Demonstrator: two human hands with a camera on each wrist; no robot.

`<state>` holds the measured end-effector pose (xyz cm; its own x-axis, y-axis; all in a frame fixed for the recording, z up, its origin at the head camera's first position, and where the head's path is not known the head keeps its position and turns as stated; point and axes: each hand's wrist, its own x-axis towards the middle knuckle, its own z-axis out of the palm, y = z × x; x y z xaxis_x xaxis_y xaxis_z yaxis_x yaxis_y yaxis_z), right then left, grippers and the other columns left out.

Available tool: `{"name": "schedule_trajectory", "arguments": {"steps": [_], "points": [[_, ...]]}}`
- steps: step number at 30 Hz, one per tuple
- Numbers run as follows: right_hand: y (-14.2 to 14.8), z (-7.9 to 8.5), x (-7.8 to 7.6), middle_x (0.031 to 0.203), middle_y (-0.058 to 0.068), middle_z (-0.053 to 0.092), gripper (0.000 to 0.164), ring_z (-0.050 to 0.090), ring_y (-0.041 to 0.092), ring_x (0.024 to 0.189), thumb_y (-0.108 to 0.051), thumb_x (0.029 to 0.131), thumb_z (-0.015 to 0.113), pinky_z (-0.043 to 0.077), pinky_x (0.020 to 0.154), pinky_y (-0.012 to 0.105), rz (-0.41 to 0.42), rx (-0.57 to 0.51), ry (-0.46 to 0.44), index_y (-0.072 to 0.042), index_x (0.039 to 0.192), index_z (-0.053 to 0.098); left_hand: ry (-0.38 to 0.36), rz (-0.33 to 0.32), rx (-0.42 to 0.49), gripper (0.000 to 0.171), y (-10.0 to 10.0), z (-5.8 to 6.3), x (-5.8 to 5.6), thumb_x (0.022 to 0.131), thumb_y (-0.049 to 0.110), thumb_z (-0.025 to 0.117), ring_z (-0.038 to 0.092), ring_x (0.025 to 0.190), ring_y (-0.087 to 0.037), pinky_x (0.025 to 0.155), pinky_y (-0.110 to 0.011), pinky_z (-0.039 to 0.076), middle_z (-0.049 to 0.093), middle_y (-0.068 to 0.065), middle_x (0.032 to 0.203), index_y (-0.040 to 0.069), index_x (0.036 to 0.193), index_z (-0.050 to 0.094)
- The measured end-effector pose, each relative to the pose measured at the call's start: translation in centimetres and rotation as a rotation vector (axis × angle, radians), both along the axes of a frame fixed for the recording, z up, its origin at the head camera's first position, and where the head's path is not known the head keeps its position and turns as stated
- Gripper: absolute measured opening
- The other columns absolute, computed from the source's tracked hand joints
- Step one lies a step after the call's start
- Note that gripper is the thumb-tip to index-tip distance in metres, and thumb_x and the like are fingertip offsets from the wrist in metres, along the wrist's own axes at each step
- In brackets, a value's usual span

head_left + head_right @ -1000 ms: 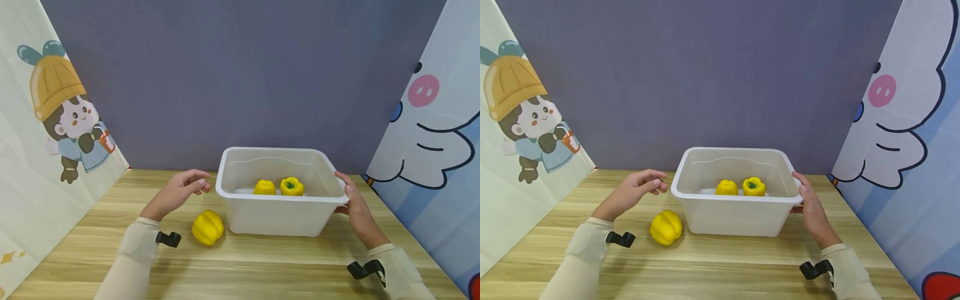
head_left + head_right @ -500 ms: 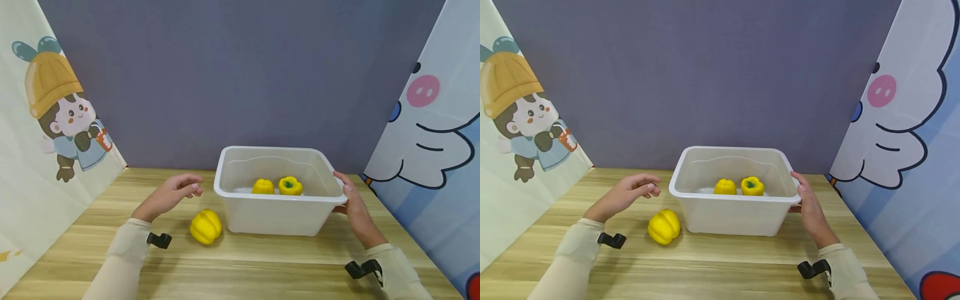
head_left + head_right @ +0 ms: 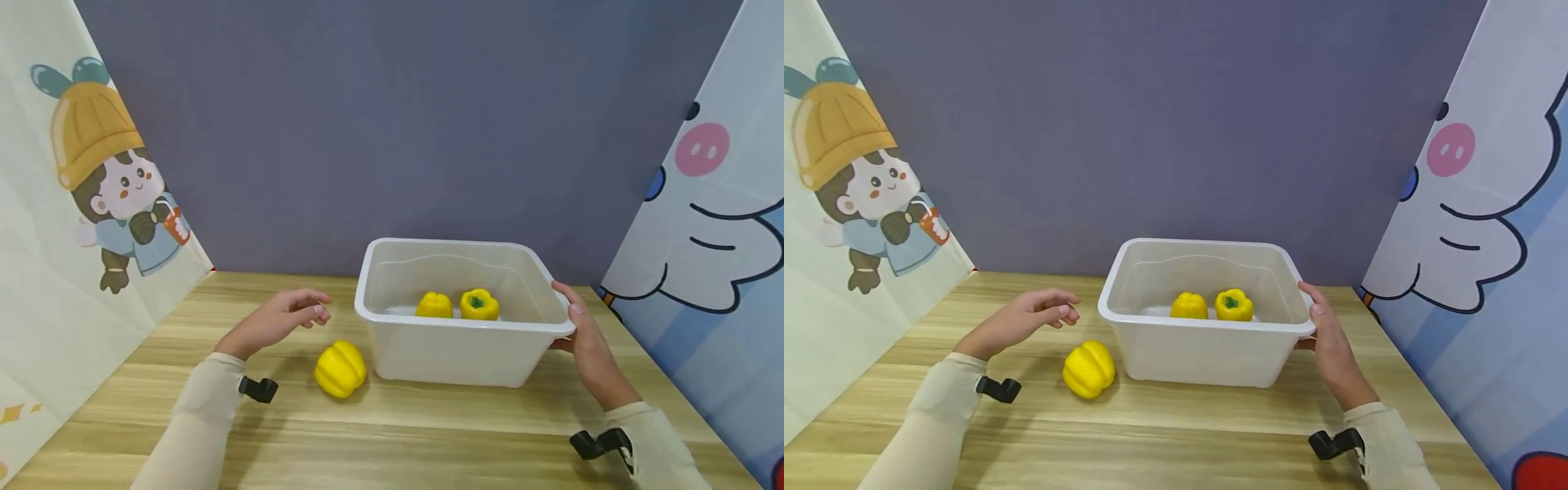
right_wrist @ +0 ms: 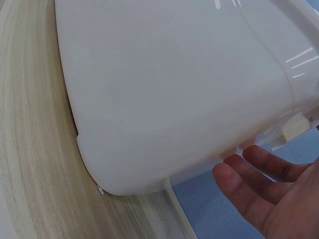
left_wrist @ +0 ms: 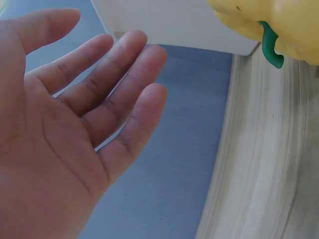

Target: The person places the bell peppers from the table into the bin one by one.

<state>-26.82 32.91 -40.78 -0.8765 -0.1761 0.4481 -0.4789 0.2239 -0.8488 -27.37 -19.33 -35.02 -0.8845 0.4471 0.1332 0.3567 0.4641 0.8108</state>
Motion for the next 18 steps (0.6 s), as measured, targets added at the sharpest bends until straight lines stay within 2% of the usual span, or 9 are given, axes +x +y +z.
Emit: {"name": "schedule_trajectory", "arguments": {"steps": [6, 13, 18], "points": [[0.2, -0.1, 0.3, 0.131, 0.007, 0.046, 0.051, 0.058, 0.011, 0.099, -0.033, 0.112, 0.017, 0.054, 0.073, 0.030, 0.016, -0.011, 0.007, -0.017, 0.159, 0.022, -0.029, -0.005, 0.017, 0.035, -0.3, 0.0, 0.2, 0.106, 0.025, 0.053, 0.064, 0.107, -0.027, 0.089, -0.041, 0.053, 0.068, -0.011, 0.115, 0.005, 0.134, 0.057], [0.1, 0.0, 0.3, 0.126, 0.007, 0.050, 0.051, 0.060, 0.010, 0.095, -0.032, 0.112, 0.017, 0.054, 0.071, 0.031, 0.036, -0.082, 0.008, -0.012, 0.158, 0.024, -0.061, 0.014, 0.025, 0.037, -0.9, -0.3, -0.1, 0.106, 0.029, 0.054, 0.062, 0.111, -0.029, 0.094, -0.053, 0.048, 0.067, -0.009, 0.118, 0.007, 0.136, 0.057], [-0.1, 0.0, 0.2, 0.124, 0.006, 0.051, 0.051, 0.060, 0.010, 0.094, -0.032, 0.111, 0.018, 0.054, 0.070, 0.030, 0.036, -0.094, 0.004, -0.011, 0.158, 0.025, -0.072, 0.013, 0.025, 0.038, -1.5, -0.9, -0.3, 0.106, 0.027, 0.055, 0.062, 0.111, -0.030, 0.095, -0.057, 0.047, 0.067, -0.010, 0.118, 0.005, 0.136, 0.056]]}}
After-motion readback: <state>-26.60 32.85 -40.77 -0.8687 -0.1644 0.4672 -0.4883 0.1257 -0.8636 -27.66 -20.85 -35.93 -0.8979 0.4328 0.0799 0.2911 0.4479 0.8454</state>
